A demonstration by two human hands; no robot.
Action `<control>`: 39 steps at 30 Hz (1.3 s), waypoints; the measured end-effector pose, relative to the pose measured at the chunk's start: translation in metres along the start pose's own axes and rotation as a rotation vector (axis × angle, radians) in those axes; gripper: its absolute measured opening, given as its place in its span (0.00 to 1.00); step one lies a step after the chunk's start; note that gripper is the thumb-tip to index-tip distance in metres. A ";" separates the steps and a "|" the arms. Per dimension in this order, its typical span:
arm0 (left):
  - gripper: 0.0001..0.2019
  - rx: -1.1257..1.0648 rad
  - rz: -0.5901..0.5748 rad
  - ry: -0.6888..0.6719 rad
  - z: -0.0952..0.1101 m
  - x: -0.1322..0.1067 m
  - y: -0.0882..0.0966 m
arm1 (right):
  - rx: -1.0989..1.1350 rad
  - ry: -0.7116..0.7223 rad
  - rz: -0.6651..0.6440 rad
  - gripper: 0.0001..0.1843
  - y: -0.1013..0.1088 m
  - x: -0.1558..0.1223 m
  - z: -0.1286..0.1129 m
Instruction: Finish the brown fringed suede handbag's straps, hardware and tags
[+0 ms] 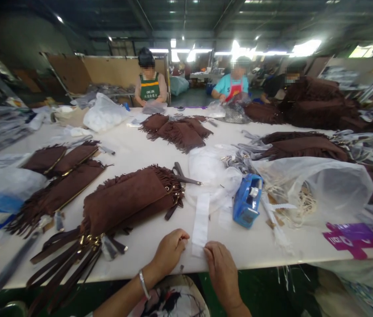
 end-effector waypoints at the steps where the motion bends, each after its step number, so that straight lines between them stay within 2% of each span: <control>1: 0.11 0.002 -0.020 0.001 -0.001 0.000 -0.004 | 0.004 0.026 -0.018 0.10 0.003 -0.001 0.000; 4: 0.11 0.025 -0.063 0.007 -0.005 0.000 -0.012 | -0.052 0.141 -0.083 0.18 0.008 -0.006 -0.001; 9: 0.13 0.031 -0.064 -0.005 -0.009 -0.003 -0.012 | -0.191 0.198 -0.086 0.15 0.004 -0.026 -0.001; 13: 0.22 0.024 -0.067 -0.155 -0.006 -0.012 -0.009 | -0.219 0.288 -0.041 0.16 0.002 -0.046 0.004; 16: 0.20 0.077 -0.109 -0.269 -0.003 -0.017 -0.010 | -0.181 0.281 -0.042 0.13 0.007 -0.050 0.003; 19: 0.18 0.120 -0.130 -0.264 -0.004 -0.018 -0.012 | -0.099 0.189 -0.043 0.12 0.013 -0.044 -0.003; 23: 0.23 0.093 -0.158 -0.230 -0.009 -0.014 -0.009 | -0.002 0.004 -0.004 0.10 0.013 -0.036 -0.003; 28: 0.28 0.061 -0.194 -0.265 0.002 -0.014 -0.002 | 0.134 -0.152 0.007 0.14 0.010 -0.032 -0.009; 31: 0.27 -0.009 -0.190 -0.235 0.010 -0.017 0.000 | 0.320 -0.281 -0.112 0.17 0.022 -0.025 -0.026; 34: 0.13 -0.124 -0.118 -0.174 0.017 -0.023 0.007 | 0.494 -0.406 -0.286 0.17 0.041 -0.017 -0.048; 36: 0.08 -0.186 -0.051 -0.176 0.023 -0.031 0.019 | 0.597 -0.474 -0.350 0.17 0.052 -0.012 -0.060; 39: 0.07 -0.199 0.009 -0.191 0.032 -0.048 0.045 | 0.785 -0.588 -0.441 0.18 0.058 -0.007 -0.076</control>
Point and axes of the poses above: each hand's wrist, its own x-axis towards the middle knuckle, its own y-axis out of the back of the hand, z = x × y, the point moved 1 cm from there along x, towards the middle knuckle, and after that the axes turned 13 degrees about -y, right-handed, at the moved point
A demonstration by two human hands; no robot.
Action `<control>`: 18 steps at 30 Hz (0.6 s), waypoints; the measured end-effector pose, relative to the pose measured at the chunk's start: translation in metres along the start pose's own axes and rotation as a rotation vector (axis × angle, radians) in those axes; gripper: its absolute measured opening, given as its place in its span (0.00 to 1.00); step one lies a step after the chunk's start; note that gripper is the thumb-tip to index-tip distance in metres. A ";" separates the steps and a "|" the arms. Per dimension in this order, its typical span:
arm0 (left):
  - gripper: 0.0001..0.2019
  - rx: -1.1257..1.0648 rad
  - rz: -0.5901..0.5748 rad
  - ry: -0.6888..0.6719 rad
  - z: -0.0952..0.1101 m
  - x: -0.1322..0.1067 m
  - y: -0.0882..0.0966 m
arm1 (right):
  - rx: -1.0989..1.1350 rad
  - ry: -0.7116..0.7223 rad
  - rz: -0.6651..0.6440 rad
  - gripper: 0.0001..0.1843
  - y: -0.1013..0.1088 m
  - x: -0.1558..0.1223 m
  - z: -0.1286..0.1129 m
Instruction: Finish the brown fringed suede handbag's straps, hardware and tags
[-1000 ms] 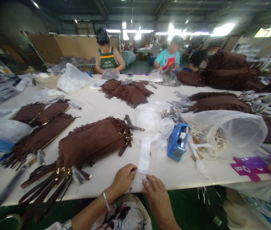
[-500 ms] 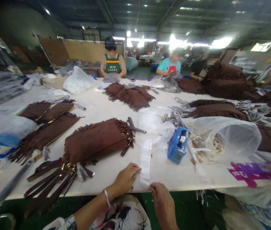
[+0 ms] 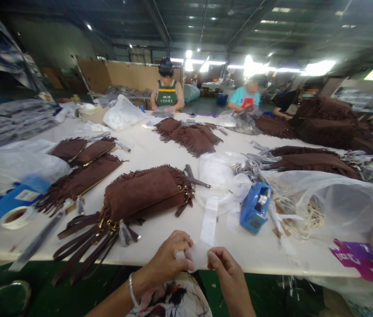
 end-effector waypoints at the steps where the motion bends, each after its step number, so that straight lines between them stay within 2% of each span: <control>1: 0.07 0.021 0.009 0.014 0.005 -0.006 0.008 | 0.068 -0.032 -0.037 0.18 -0.006 0.000 -0.003; 6: 0.12 0.212 0.009 0.061 0.019 -0.040 0.045 | 0.292 -0.104 -0.308 0.25 -0.054 0.002 -0.013; 9: 0.15 0.317 0.021 0.098 0.022 -0.064 0.065 | 0.260 -0.101 -0.437 0.17 -0.088 0.003 -0.022; 11: 0.14 0.340 0.043 0.145 0.024 -0.081 0.078 | 0.194 -0.076 -0.478 0.19 -0.110 0.003 -0.029; 13: 0.13 0.238 0.107 0.225 0.025 -0.102 0.090 | 0.129 -0.044 -0.510 0.19 -0.131 0.003 -0.035; 16: 0.08 -0.192 0.305 0.396 0.020 -0.138 0.104 | 0.086 -0.021 -0.533 0.21 -0.161 0.004 -0.038; 18: 0.10 -0.444 0.453 0.483 0.014 -0.163 0.110 | 0.086 -0.014 -0.540 0.22 -0.180 0.002 -0.038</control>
Point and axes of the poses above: each hand's wrist, its own x-axis towards the middle knuckle, its own y-axis out of the back of the hand, z = x × y, the point moved 1 cm from there along x, towards the middle knuckle, and after that the axes turned 13 degrees about -y, right-handed, at the moved point
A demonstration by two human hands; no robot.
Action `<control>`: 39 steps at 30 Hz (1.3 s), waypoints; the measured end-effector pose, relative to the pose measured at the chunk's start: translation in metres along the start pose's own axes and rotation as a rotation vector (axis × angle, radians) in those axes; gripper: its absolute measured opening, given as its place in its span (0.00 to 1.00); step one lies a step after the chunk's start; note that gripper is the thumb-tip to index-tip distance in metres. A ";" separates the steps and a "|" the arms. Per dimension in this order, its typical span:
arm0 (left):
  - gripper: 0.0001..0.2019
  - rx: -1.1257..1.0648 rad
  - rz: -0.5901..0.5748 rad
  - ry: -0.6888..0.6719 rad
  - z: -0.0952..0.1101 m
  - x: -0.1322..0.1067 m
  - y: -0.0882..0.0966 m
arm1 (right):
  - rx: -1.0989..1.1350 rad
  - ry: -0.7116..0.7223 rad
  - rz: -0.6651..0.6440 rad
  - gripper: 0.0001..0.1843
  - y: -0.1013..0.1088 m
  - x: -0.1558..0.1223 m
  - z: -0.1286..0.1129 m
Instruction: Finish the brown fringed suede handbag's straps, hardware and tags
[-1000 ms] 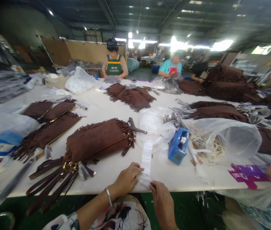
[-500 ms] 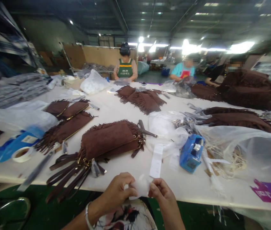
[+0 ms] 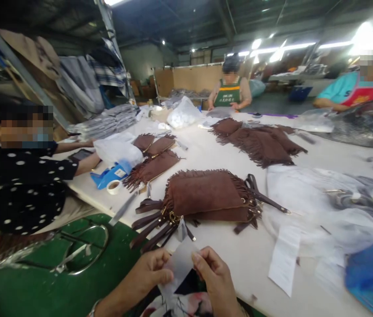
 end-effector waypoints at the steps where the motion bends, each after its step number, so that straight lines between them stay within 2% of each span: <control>1: 0.12 -0.060 0.054 0.033 -0.004 -0.007 0.009 | -0.002 0.002 -0.010 0.23 -0.008 0.003 0.001; 3: 0.14 -0.030 0.144 0.049 -0.009 -0.020 0.024 | -0.023 -0.005 -0.063 0.23 -0.025 0.007 0.001; 6: 0.12 0.236 0.204 0.008 -0.003 -0.034 0.038 | -0.057 -0.030 -0.189 0.22 -0.049 0.010 -0.002; 9: 0.12 0.498 0.169 -0.012 0.008 -0.040 0.043 | -0.069 -0.038 -0.261 0.21 -0.064 0.016 -0.004; 13: 0.13 0.666 0.115 -0.033 0.011 -0.042 0.053 | -0.093 -0.044 -0.191 0.22 -0.073 0.027 -0.002; 16: 0.15 0.553 0.112 -0.036 0.002 -0.042 0.064 | -0.108 -0.018 -0.141 0.22 -0.078 0.034 0.003; 19: 0.16 0.129 0.145 -0.035 -0.014 -0.041 0.069 | -0.199 0.021 -0.099 0.22 -0.089 0.038 0.010; 21: 0.22 -0.155 0.203 -0.023 -0.027 -0.038 0.068 | -0.292 0.061 -0.092 0.22 -0.097 0.039 0.014; 23: 0.26 -0.307 0.269 -0.010 -0.039 -0.035 0.066 | -0.385 0.114 -0.095 0.22 -0.107 0.041 0.017; 25: 0.26 -0.368 0.329 -0.014 -0.048 -0.033 0.066 | -0.465 0.154 -0.100 0.22 -0.114 0.044 0.019; 29: 0.25 -0.402 0.402 0.002 -0.057 -0.036 0.074 | -0.566 0.157 -0.091 0.21 -0.125 0.051 0.015; 33: 0.22 -0.269 0.452 -0.003 -0.064 -0.046 0.087 | -0.586 0.120 -0.138 0.15 -0.134 0.055 0.012; 36: 0.21 -0.098 0.440 0.016 -0.068 -0.056 0.093 | -0.574 0.069 -0.175 0.13 -0.140 0.054 0.020; 39: 0.19 0.062 0.386 0.040 -0.070 -0.064 0.094 | -0.594 0.047 -0.149 0.14 -0.142 0.052 0.031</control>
Point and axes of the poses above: each hand's wrist, its own x-axis towards the middle knuckle, its own y-axis out of the back of the hand, z = x × y, the point moved 1 cm from there along x, towards the middle knuckle, and after that the axes turned 13 degrees about -y, right-handed, at the moved point
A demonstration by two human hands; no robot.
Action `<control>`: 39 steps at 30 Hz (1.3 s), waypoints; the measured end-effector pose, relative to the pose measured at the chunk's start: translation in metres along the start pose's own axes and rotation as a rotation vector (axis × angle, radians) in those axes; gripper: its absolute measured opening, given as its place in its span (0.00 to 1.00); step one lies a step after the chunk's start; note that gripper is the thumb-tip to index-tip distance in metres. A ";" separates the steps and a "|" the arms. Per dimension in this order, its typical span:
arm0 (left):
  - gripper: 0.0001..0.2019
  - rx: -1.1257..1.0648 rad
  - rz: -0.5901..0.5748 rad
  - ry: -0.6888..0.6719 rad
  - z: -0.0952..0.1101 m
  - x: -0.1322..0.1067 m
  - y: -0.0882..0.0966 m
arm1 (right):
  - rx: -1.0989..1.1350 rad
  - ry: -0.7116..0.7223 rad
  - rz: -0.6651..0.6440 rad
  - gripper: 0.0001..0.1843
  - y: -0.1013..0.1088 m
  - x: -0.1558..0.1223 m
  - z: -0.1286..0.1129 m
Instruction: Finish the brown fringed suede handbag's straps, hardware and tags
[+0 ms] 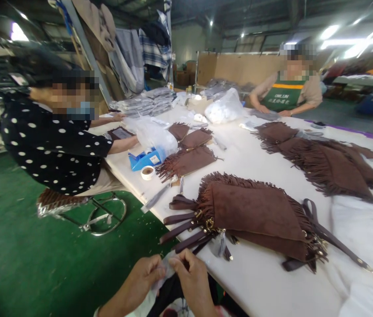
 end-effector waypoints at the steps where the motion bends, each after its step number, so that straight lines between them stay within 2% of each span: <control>1: 0.18 0.014 -0.030 0.013 -0.001 -0.002 0.000 | -0.023 -0.004 0.014 0.15 -0.002 -0.001 0.004; 5: 0.21 -0.190 -0.125 0.087 -0.008 -0.003 -0.005 | -0.134 -0.025 0.069 0.18 -0.007 -0.003 0.017; 8: 0.27 -0.354 -0.068 0.072 -0.018 0.003 -0.010 | -0.189 -0.022 0.115 0.19 -0.010 -0.005 0.024; 10: 0.27 -0.361 -0.026 0.076 -0.024 0.006 -0.013 | -0.208 -0.018 0.129 0.20 -0.012 -0.006 0.026; 13: 0.25 -0.265 -0.022 0.079 -0.026 0.007 -0.013 | -0.186 -0.040 0.077 0.21 -0.006 -0.008 0.028; 15: 0.23 -0.156 -0.021 0.040 -0.020 0.007 -0.010 | -0.151 -0.054 0.096 0.20 0.009 -0.007 0.029; 18: 0.18 0.095 0.002 -0.073 -0.003 0.010 -0.007 | -0.115 -0.072 0.257 0.18 0.041 -0.002 0.030; 22: 0.15 0.392 0.086 -0.297 0.020 0.021 -0.011 | -0.088 -0.095 0.390 0.22 0.076 0.006 0.029; 25: 0.11 0.515 0.133 -0.441 0.024 0.030 -0.021 | -0.031 -0.135 0.548 0.24 0.087 0.010 0.026; 28: 0.10 0.589 0.072 -0.446 0.016 0.035 -0.032 | -0.027 -0.117 0.665 0.25 0.088 0.010 0.022; 30: 0.11 0.579 0.007 -0.392 0.009 0.037 -0.038 | -0.063 -0.064 0.637 0.23 0.083 0.010 0.021; 32: 0.10 0.531 -0.022 -0.336 0.007 0.040 -0.041 | -0.085 0.011 0.546 0.20 0.078 0.010 0.021; 35: 0.11 0.519 -0.012 -0.311 0.018 0.041 -0.037 | -0.041 0.069 0.429 0.18 0.072 0.012 0.023; 37: 0.11 0.617 0.012 -0.385 0.035 0.038 -0.031 | 0.076 0.024 0.349 0.21 0.071 0.017 0.025; 39: 0.10 0.746 0.064 -0.534 0.055 0.032 -0.026 | 0.258 -0.049 0.204 0.25 0.069 0.019 0.023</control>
Point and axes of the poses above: each hand's wrist, its own x-axis towards the middle knuckle, its own y-axis out of the back of the hand, z = x × y, the point moved 1 cm from there along x, towards the middle knuckle, and after that the axes turned 13 degrees about -y, right-handed, at the moved point
